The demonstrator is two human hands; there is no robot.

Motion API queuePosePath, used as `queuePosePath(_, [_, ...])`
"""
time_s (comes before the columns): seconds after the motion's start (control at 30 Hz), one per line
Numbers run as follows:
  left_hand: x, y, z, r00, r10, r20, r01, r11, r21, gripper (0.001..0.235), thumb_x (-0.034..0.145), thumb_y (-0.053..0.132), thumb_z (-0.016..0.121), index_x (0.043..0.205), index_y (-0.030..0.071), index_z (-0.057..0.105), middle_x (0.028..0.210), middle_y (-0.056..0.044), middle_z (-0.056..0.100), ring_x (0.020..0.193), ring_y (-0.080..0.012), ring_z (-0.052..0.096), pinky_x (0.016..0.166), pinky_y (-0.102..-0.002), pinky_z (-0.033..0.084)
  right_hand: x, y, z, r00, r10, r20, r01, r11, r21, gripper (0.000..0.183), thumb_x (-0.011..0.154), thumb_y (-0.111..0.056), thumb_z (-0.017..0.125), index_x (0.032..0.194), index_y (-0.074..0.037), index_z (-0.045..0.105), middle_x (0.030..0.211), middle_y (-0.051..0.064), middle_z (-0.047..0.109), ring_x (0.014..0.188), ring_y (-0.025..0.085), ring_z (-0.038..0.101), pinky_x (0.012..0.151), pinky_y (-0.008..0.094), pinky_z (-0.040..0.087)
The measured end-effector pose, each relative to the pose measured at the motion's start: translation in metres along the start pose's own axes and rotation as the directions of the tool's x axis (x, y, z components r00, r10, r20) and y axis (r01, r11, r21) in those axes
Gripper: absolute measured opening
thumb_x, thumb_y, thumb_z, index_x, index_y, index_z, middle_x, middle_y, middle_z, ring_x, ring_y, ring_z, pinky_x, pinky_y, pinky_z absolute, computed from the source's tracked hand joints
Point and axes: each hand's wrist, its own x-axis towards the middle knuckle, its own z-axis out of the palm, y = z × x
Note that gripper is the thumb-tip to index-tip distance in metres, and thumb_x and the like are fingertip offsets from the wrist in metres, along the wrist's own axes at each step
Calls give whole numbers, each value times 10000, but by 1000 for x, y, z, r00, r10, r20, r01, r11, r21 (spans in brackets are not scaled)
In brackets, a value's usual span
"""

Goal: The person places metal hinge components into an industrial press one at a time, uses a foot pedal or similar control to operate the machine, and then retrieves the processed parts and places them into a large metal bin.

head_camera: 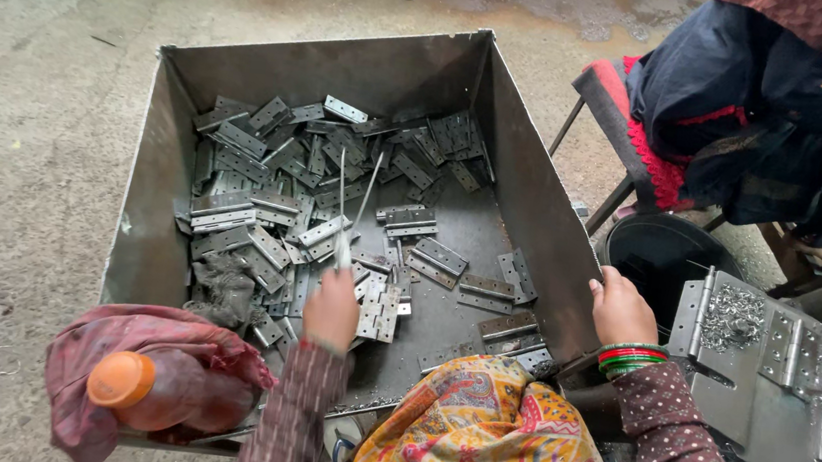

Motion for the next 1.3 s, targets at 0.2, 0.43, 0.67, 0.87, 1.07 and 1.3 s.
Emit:
queuePosePath(0.2, [219, 15, 41, 973, 162, -161, -115, 956, 270, 237, 985, 103, 513, 1171, 47, 649, 877, -159, 676, 698, -325, 738, 574, -431, 596, -4, -12, -15, 994, 81, 71, -82, 997, 15, 352, 1043, -331, 513, 1293, -99, 602, 1204, 156, 688, 1054, 403, 665, 855, 504, 527])
queuePosePath(0.43, [285, -13, 101, 999, -28, -36, 37, 952, 304, 225, 967, 149, 525, 1079, 54, 695, 885, -162, 699, 721, -313, 753, 589, -456, 614, -5, -16, -18, 993, 94, 75, -94, 996, -8, 361, 1034, -350, 519, 1295, -115, 602, 1199, 153, 681, 1046, 406, 657, 839, 500, 525])
queuePosePath(0.67, [194, -54, 97, 1000, 11, 11, -12, 989, 145, 220, 985, 132, 514, 965, 52, 718, 879, -185, 740, 819, -357, 752, 684, -478, 615, -5, -16, -21, 992, 105, 70, -106, 994, 22, 377, 1031, -363, 519, 1291, -108, 614, 1196, 149, 687, 1047, 398, 660, 851, 498, 526])
queuePosePath(0.87, [20, -54, 22, 977, 12, 212, -57, 977, 206, 192, 978, 101, 489, 1067, 53, 652, 975, -189, 725, 886, -374, 737, 708, -496, 618, -7, -16, -17, 993, 102, 60, -106, 992, 65, 400, 1032, -365, 507, 1314, -101, 610, 1220, 156, 683, 1047, 405, 661, 854, 504, 527])
queuePosePath(1.07, [-42, -53, -48, 965, 79, 249, -113, 985, 128, 278, 900, 108, 526, 1173, 88, 576, 962, -158, 716, 844, -396, 737, 717, -513, 609, -8, -16, -16, 992, 103, 73, -107, 993, 52, 387, 1042, -361, 500, 1311, -107, 614, 1223, 149, 688, 1051, 403, 667, 855, 507, 531])
queuePosePath(1.3, [170, -36, 25, 984, 15, -175, 26, 973, 230, 190, 1009, 175, 490, 1080, 86, 643, 876, -161, 684, 746, -362, 733, 600, -478, 602, -6, -14, -19, 993, 102, 64, -107, 991, 77, 381, 1030, -353, 517, 1298, -100, 614, 1205, 149, 689, 1045, 394, 663, 848, 495, 525])
